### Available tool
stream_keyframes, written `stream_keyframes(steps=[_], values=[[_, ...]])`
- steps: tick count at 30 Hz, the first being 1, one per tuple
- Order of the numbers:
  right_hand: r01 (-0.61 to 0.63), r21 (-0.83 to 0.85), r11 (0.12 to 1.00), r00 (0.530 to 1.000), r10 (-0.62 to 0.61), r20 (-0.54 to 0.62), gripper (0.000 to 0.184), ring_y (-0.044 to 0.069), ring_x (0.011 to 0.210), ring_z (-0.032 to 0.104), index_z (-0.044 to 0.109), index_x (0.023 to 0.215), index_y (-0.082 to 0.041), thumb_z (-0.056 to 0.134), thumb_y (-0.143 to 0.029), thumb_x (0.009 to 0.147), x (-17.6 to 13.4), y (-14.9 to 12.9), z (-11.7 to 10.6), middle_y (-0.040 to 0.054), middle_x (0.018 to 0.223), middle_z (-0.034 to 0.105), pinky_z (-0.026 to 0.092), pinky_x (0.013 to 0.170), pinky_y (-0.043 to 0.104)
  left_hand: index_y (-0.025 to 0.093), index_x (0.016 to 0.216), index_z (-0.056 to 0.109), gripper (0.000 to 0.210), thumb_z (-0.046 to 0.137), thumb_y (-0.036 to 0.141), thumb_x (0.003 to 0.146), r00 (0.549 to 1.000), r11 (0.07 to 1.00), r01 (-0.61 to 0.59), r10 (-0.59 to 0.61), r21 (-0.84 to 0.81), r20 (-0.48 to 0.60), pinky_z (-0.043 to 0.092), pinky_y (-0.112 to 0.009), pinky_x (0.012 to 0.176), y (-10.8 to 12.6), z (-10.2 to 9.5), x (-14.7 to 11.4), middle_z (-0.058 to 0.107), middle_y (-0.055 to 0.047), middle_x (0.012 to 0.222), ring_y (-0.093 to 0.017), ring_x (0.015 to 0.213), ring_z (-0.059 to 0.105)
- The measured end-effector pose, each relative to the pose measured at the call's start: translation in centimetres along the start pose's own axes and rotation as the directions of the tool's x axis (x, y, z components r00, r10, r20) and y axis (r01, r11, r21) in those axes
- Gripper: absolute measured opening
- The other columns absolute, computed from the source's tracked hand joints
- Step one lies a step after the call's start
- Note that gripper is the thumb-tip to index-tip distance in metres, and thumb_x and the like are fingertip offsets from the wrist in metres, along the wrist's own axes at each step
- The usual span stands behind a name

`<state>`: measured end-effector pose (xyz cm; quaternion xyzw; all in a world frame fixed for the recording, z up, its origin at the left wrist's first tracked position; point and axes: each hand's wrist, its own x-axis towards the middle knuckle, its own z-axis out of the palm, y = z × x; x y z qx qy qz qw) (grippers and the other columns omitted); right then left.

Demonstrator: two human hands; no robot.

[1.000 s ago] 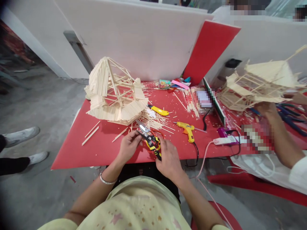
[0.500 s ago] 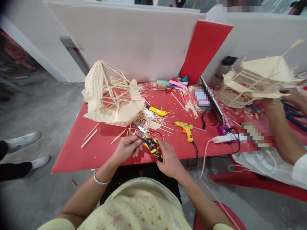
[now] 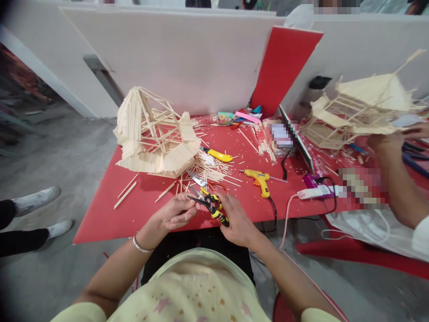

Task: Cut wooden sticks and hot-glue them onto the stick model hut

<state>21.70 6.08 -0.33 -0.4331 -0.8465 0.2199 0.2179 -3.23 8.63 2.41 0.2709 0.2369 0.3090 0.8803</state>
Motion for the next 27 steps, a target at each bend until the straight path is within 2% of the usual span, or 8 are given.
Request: stream_keyframes(steps=[6, 10, 12, 14, 17, 20, 23, 27], values=[[-0.024, -0.001, 1.0, 0.997, 0.023, -0.072, 0.077, 0.032, 0.13, 0.05, 0.037, 0.146, -0.021, 0.056, -0.013, 0.072, 0.2, -0.3, 0.5, 0.0155, 0.139, 0.055, 0.043, 0.107, 0.054, 0.011, 0.085, 0.067, 0.022, 0.076, 0.032, 0.08, 0.999, 0.996, 0.023, -0.019, -0.087, 0.043, 0.019, -0.012, 0.021, -0.5, -0.1, 0.0, 0.056, 0.003, 0.054, 0.001, 0.024, 0.02], [-0.147, 0.194, 0.97, 0.97, 0.179, -0.164, 0.05, 0.024, 0.095, 0.067, 0.057, 0.12, -0.021, 0.049, -0.01, 0.072, 0.7, -0.7, 1.2, 0.0076, 0.102, 0.07, 0.056, 0.085, 0.042, 0.013, 0.086, 0.066, 0.019, 0.073, 0.031, 0.083, 0.999, 0.997, -0.035, 0.036, -0.072, 0.011, 0.018, -0.012, 0.022, -0.3, 0.5, 0.1, 0.055, 0.004, 0.054, 0.001, 0.025, 0.02], [-0.183, 0.275, 0.944, 0.958, 0.233, -0.165, 0.053, 0.023, 0.098, 0.067, 0.056, 0.123, -0.021, 0.048, -0.009, 0.073, 1.0, -1.0, 0.8, 0.007, 0.107, 0.07, 0.055, 0.088, 0.04, 0.014, 0.087, 0.065, 0.021, 0.071, 0.034, 0.085, 0.996, 0.996, -0.084, 0.083, -0.011, -0.034, 0.02, -0.012, 0.023, -0.1, 0.8, 0.2, 0.055, 0.004, 0.055, 0.001, 0.025, 0.023], [-0.198, 0.275, 0.941, 0.962, 0.24, -0.13, 0.064, 0.024, 0.116, 0.062, 0.048, 0.136, -0.021, 0.048, -0.01, 0.073, 1.1, -1.2, -0.1, 0.0092, 0.127, 0.065, 0.05, 0.1, 0.043, 0.013, 0.087, 0.065, 0.025, 0.071, 0.038, 0.085, 0.982, 0.986, -0.15, 0.158, 0.076, -0.108, 0.022, -0.012, 0.025, 0.0, 0.9, 0.3, 0.058, 0.003, 0.058, 0.001, 0.026, 0.027], [-0.231, 0.175, 0.957, 0.964, 0.249, -0.089, 0.066, 0.025, 0.128, 0.055, 0.041, 0.143, -0.023, 0.05, -0.014, 0.078, 0.6, -0.8, -1.3, 0.0097, 0.14, 0.057, 0.045, 0.107, 0.046, 0.012, 0.088, 0.065, 0.03, 0.074, 0.04, 0.083, 0.935, 0.95, -0.232, 0.277, 0.207, -0.223, 0.028, -0.013, 0.028, -0.1, 0.6, 0.4, 0.065, 0.0, 0.065, -0.002, 0.032, 0.04], [-0.37, -0.055, 0.927, 0.925, 0.362, -0.119, 0.06, 0.03, 0.121, 0.058, 0.042, 0.144, -0.018, 0.055, -0.027, 0.086, -0.4, 0.6, -1.2, 0.0155, 0.131, 0.061, 0.048, 0.1, 0.049, 0.012, 0.094, 0.065, 0.032, 0.076, 0.039, 0.081, 0.907, 0.934, -0.263, 0.325, 0.243, -0.268, 0.043, -0.016, 0.038, -0.6, 0.1, 0.6, 0.07, -0.005, 0.075, -0.009, 0.049, 0.062], [-0.544, -0.35, 0.762, 0.838, 0.477, -0.265, 0.063, 0.037, 0.106, 0.061, 0.044, 0.144, -0.01, 0.054, -0.041, 0.091, -1.4, 2.2, -0.6, 0.0234, 0.114, 0.062, 0.049, 0.085, 0.053, 0.013, 0.1, 0.064, 0.035, 0.078, 0.038, 0.079, 0.899, 0.936, -0.286, 0.336, 0.205, -0.282, 0.055, -0.022, 0.054, -1.1, -0.6, 0.7, 0.073, -0.008, 0.087, -0.015, 0.066, 0.071], [-0.624, -0.498, 0.603, 0.782, 0.464, -0.417, 0.07, 0.041, 0.104, 0.056, 0.049, 0.14, -0.008, 0.051, -0.057, 0.091, -2.1, 3.5, -0.3, 0.028, 0.113, 0.059, 0.045, 0.08, 0.057, 0.014, 0.092, 0.061, 0.037, 0.079, 0.043, 0.076, 0.876, 0.949, -0.266, 0.312, 0.171, -0.369, 0.051, -0.019, 0.046, -1.6, -1.5, 0.8, 0.073, -0.006, 0.084, -0.014, 0.059, 0.069]])
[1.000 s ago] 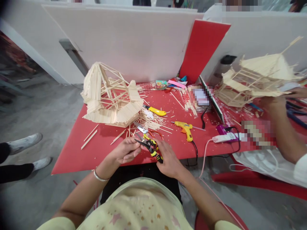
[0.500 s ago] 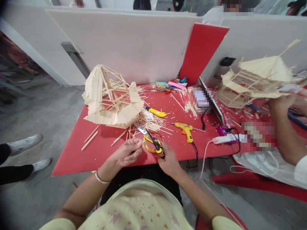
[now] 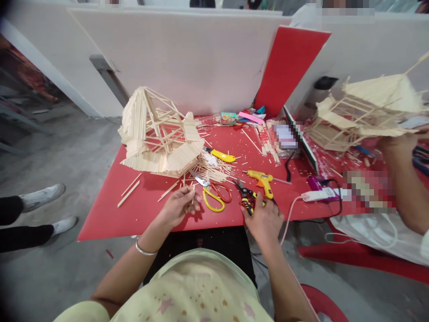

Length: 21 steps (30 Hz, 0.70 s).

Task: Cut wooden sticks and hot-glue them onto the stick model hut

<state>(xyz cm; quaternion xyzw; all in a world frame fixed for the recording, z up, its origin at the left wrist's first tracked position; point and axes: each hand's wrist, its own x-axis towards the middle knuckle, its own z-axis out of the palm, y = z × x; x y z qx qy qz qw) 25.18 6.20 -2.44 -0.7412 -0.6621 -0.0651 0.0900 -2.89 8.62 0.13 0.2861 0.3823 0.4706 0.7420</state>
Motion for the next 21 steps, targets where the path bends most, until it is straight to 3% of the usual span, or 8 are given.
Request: stream_keyframes(steps=[3, 6, 9, 13, 17, 21], values=[[0.092, 0.049, 0.995, 0.994, -0.089, -0.07, 0.064, 0.039, 0.111, 0.054, 0.053, 0.138, -0.014, 0.053, -0.057, 0.09, 0.3, -0.9, -0.2, 0.024, 0.123, 0.058, 0.043, 0.088, 0.058, 0.014, 0.085, 0.06, 0.039, 0.078, 0.047, 0.076, 0.999, 0.999, 0.01, -0.008, 0.042, -0.048, 0.036, -0.014, 0.034, -0.5, -0.3, 0.3, 0.071, -0.005, 0.078, -0.008, 0.045, 0.06], [0.259, 0.259, 0.93, 0.963, -0.229, -0.141, 0.048, 0.033, 0.115, 0.055, 0.058, 0.134, -0.02, 0.054, -0.046, 0.094, 0.6, -3.8, -1.0, 0.0163, 0.128, 0.06, 0.044, 0.096, 0.05, 0.013, 0.084, 0.061, 0.04, 0.073, 0.05, 0.08, 0.996, 0.996, -0.042, 0.047, 0.073, -0.073, 0.021, -0.014, 0.029, -0.9, -0.2, 0.4, 0.07, -0.004, 0.075, -0.002, 0.033, 0.043], [0.337, 0.542, 0.77, 0.939, -0.315, -0.136, 0.036, 0.025, 0.105, 0.063, 0.064, 0.127, -0.023, 0.051, -0.039, 0.097, 1.0, -7.8, -2.2, 0.0107, 0.112, 0.069, 0.048, 0.095, 0.04, 0.014, 0.092, 0.062, 0.039, 0.074, 0.049, 0.079, 0.992, 0.993, -0.087, 0.095, 0.08, -0.089, 0.023, -0.014, 0.03, -1.0, 0.1, 0.1, 0.072, -0.004, 0.081, -0.001, 0.034, 0.042], [0.234, 0.825, 0.514, 0.937, -0.346, -0.05, 0.033, 0.018, 0.086, 0.065, 0.068, 0.12, -0.023, 0.056, -0.042, 0.095, 2.1, -12.0, -4.2, 0.006, 0.097, 0.07, 0.052, 0.079, 0.03, 0.014, 0.087, 0.063, 0.036, 0.075, 0.047, 0.078, 0.992, 0.984, -0.092, 0.103, 0.154, -0.07, 0.024, -0.015, 0.029, -0.2, 0.4, -1.1, 0.066, 0.0, 0.063, -0.003, 0.031, 0.041], [0.204, 0.927, 0.315, 0.903, -0.426, -0.054, 0.024, 0.015, 0.077, 0.063, 0.075, 0.088, -0.022, 0.059, -0.04, 0.094, 4.8, -14.6, -7.3, 0.002, 0.082, 0.068, 0.051, 0.071, 0.026, 0.014, 0.074, 0.062, 0.038, 0.071, 0.049, 0.082, 0.984, 0.964, -0.155, 0.17, 0.216, -0.053, 0.026, -0.017, 0.029, 2.2, 0.6, -2.3, 0.06, 0.001, 0.054, -0.004, 0.03, 0.04], [0.276, 0.937, 0.214, 0.874, -0.463, -0.151, 0.024, 0.014, 0.073, 0.062, 0.074, 0.083, -0.02, 0.062, -0.04, 0.092, 8.4, -17.4, -11.0, 0.0, 0.078, 0.069, 0.049, 0.068, 0.025, 0.013, 0.084, 0.068, 0.029, 0.075, 0.041, 0.081, 0.934, 0.931, -0.323, 0.343, 0.168, -0.105, 0.032, -0.016, 0.033, 6.4, 1.2, -2.7, 0.068, -0.002, 0.067, -0.005, 0.038, 0.048]])
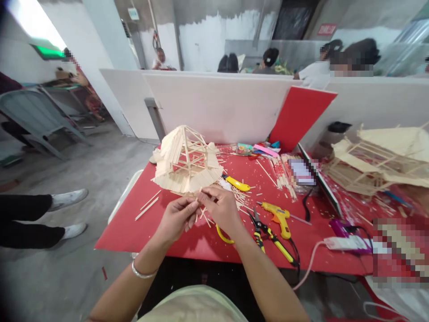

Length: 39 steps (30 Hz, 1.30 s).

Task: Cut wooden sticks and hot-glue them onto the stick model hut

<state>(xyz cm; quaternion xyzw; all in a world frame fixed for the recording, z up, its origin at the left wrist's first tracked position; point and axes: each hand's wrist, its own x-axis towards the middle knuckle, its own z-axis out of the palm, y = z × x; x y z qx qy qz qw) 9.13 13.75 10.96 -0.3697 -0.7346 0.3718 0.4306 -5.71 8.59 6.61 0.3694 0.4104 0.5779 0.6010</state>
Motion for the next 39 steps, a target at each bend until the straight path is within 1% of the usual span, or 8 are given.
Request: stream_keyframes(steps=[3, 8, 12, 17, 23, 26, 32, 39], values=[[0.074, -0.031, 0.997, 0.996, -0.075, -0.045, 0.026, 0.013, 0.071, 0.062, 0.075, 0.086, -0.02, 0.063, -0.043, 0.089, 3.6, -1.8, 0.5, 0.0, 0.079, 0.07, 0.049, 0.066, 0.025, 0.012, 0.078, 0.066, 0.028, 0.08, 0.036, 0.076, 0.999, 0.974, -0.006, -0.006, -0.226, -0.054, 0.03, -0.014, 0.032, 3.3, 0.1, 1.7, 0.066, -0.001, 0.068, -0.002, 0.038, 0.045], [0.153, -0.118, 0.981, 0.968, -0.172, -0.183, 0.037, 0.011, 0.064, 0.056, 0.066, 0.116, -0.024, 0.068, -0.042, 0.084, 8.2, -2.8, 1.9, 0.0041, 0.105, 0.072, 0.05, 0.067, 0.029, 0.011, 0.082, 0.064, 0.024, 0.083, 0.02, 0.071, 0.997, 0.846, 0.049, -0.076, -0.53, -0.03, 0.024, -0.009, 0.032, 6.9, 0.1, 4.8, 0.061, 0.003, 0.066, 0.002, 0.039, 0.04], [0.126, -0.084, 0.988, 0.97, -0.141, -0.201, 0.033, 0.009, 0.06, 0.053, 0.06, 0.105, -0.023, 0.071, -0.042, 0.081, 10.4, -2.6, 2.5, 0.0053, 0.11, 0.07, 0.049, 0.063, 0.029, 0.01, 0.078, 0.061, 0.014, 0.074, 0.014, 0.078, 0.991, 0.785, 0.05, -0.115, -0.617, -0.066, 0.023, -0.009, 0.032, 7.9, 0.0, 6.0, 0.057, 0.004, 0.063, 0.002, 0.039, 0.038], [0.085, -0.039, 0.996, 0.99, -0.088, -0.108, 0.03, 0.018, 0.087, 0.066, 0.056, 0.094, -0.023, 0.075, -0.035, 0.074, 12.5, -1.9, 2.9, 0.0044, 0.097, 0.07, 0.052, 0.067, 0.03, 0.011, 0.075, 0.058, 0.013, 0.069, 0.011, 0.082, 0.988, 0.752, 0.038, -0.128, -0.658, -0.09, 0.022, -0.009, 0.032, 8.0, -0.3, 7.0, 0.055, 0.003, 0.062, 0.002, 0.038, 0.038], [-0.057, 0.108, 0.992, 0.998, 0.058, -0.008, 0.04, 0.015, 0.069, 0.063, 0.053, 0.096, -0.022, 0.078, -0.037, 0.069, 13.9, -2.4, 2.9, 0.0026, 0.085, 0.069, 0.049, 0.049, 0.025, 0.01, 0.078, 0.061, 0.013, 0.073, 0.014, 0.077, 0.991, 0.784, 0.013, -0.092, -0.62, -0.096, 0.021, -0.01, 0.032, 8.0, -0.7, 7.4, 0.055, 0.004, 0.061, 0.001, 0.039, 0.038], [-0.076, 0.137, 0.988, 0.997, 0.072, 0.033, 0.043, 0.013, 0.061, 0.06, 0.053, 0.096, -0.022, 0.08, -0.039, 0.068, 14.3, -2.7, 2.9, 0.0012, 0.08, 0.068, 0.046, 0.042, 0.024, 0.01, 0.077, 0.062, 0.016, 0.075, 0.019, 0.074, 0.991, 0.838, -0.002, -0.07, -0.546, -0.111, 0.022, -0.012, 0.032, 8.4, -0.8, 7.3, 0.057, 0.004, 0.061, 0.001, 0.038, 0.037], [-0.073, 0.131, 0.989, 0.997, 0.068, 0.045, 0.043, 0.012, 0.057, 0.058, 0.054, 0.096, -0.021, 0.081, -0.039, 0.067, 14.6, -3.0, 3.1, -0.0008, 0.074, 0.064, 0.047, 0.042, 0.025, 0.011, 0.079, 0.064, 0.019, 0.076, 0.025, 0.072, 0.989, 0.882, 0.057, -0.113, -0.467, -0.092, 0.023, -0.015, 0.032, 9.1, -1.5, 7.3, 0.057, 0.004, 0.059, -0.002, 0.039, 0.042], [-0.068, 0.152, 0.986, 0.998, 0.064, 0.029, 0.047, 0.013, 0.06, 0.059, 0.054, 0.097, -0.021, 0.083, -0.039, 0.064, 14.6, -3.0, 3.3, 0.0, 0.076, 0.063, 0.046, 0.043, 0.025, 0.012, 0.08, 0.064, 0.021, 0.073, 0.031, 0.074, 0.992, 0.901, 0.021, -0.072, -0.432, -0.103, 0.027, -0.015, 0.034, 9.0, -2.4, 7.9, 0.059, 0.003, 0.061, -0.002, 0.039, 0.041]])
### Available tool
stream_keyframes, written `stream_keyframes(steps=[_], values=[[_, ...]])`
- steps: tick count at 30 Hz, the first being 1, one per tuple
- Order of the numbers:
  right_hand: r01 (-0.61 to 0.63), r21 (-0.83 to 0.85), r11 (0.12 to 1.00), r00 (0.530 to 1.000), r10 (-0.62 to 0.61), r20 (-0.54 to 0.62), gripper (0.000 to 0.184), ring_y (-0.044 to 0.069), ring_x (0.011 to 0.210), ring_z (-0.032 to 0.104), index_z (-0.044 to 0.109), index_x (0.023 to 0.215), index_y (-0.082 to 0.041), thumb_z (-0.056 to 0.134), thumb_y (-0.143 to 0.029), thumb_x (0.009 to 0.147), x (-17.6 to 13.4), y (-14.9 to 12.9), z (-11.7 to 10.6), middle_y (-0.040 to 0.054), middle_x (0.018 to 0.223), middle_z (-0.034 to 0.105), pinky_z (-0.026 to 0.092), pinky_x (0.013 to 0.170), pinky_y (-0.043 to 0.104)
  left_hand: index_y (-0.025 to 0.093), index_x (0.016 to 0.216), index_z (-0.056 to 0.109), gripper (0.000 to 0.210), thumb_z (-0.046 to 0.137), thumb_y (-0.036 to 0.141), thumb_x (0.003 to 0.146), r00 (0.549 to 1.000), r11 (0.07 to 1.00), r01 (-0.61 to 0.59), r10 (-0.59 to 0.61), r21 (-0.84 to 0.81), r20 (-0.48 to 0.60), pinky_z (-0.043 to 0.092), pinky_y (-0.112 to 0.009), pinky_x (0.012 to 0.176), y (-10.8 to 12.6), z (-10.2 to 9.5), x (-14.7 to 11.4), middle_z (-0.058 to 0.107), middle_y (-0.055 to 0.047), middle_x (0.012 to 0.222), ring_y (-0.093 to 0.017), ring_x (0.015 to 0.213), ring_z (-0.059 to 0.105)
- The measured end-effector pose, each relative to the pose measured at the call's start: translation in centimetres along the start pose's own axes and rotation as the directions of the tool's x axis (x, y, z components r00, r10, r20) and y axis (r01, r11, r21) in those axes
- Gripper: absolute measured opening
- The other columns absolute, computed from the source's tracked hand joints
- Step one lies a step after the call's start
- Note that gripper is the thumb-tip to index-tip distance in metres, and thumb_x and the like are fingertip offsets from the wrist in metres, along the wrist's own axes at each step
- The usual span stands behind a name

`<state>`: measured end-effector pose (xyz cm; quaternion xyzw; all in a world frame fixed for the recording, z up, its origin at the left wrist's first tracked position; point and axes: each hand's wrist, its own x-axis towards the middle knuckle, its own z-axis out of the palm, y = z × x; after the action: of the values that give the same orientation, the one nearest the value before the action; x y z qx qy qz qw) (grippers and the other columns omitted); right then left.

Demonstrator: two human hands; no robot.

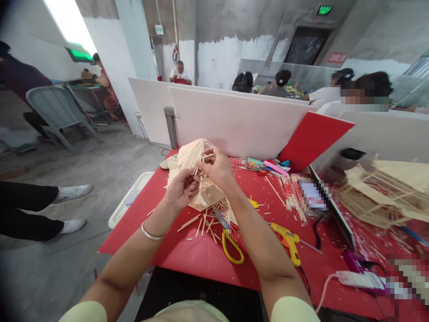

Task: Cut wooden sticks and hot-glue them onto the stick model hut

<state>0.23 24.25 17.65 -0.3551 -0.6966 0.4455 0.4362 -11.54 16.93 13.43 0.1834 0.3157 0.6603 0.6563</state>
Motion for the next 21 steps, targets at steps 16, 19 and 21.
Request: stream_keyframes(steps=[16, 19, 21], values=[[0.04, -0.044, 0.998, 0.999, -0.04, 0.008, 0.045, 0.015, 0.069, 0.061, 0.054, 0.103, -0.023, 0.079, -0.041, 0.07, 0.1, 1.1, 0.1, 0.0013, 0.082, 0.066, 0.05, 0.053, 0.027, 0.011, 0.066, 0.06, 0.02, 0.074, 0.024, 0.071, 1.0, 0.999, 0.007, -0.006, 0.036, -0.015, 0.021, -0.016, 0.033, 0.4, 0.2, -0.1, 0.056, 0.003, 0.056, -0.001, 0.038, 0.038], [0.044, -0.055, 0.998, 0.999, -0.044, 0.011, 0.045, 0.015, 0.07, 0.061, 0.053, 0.104, -0.024, 0.078, -0.042, 0.071, 0.1, 1.3, 0.1, 0.0015, 0.083, 0.066, 0.05, 0.052, 0.027, 0.012, 0.067, 0.06, 0.021, 0.075, 0.025, 0.07, 1.0, 0.999, 0.002, -0.001, 0.042, -0.018, 0.021, -0.017, 0.033, 0.4, 0.2, -0.1, 0.056, 0.003, 0.057, -0.002, 0.038, 0.038], [0.042, -0.055, 0.998, 0.999, -0.041, 0.008, 0.045, 0.015, 0.068, 0.06, 0.053, 0.105, -0.024, 0.077, -0.043, 0.072, 0.1, 1.4, 0.1, 0.0012, 0.082, 0.066, 0.049, 0.051, 0.026, 0.012, 0.067, 0.06, 0.021, 0.076, 0.025, 0.069, 1.0, 0.999, 0.006, -0.005, 0.047, -0.027, 0.02, -0.017, 0.033, 0.5, 0.2, 0.0, 0.056, 0.003, 0.056, -0.002, 0.038, 0.039]])
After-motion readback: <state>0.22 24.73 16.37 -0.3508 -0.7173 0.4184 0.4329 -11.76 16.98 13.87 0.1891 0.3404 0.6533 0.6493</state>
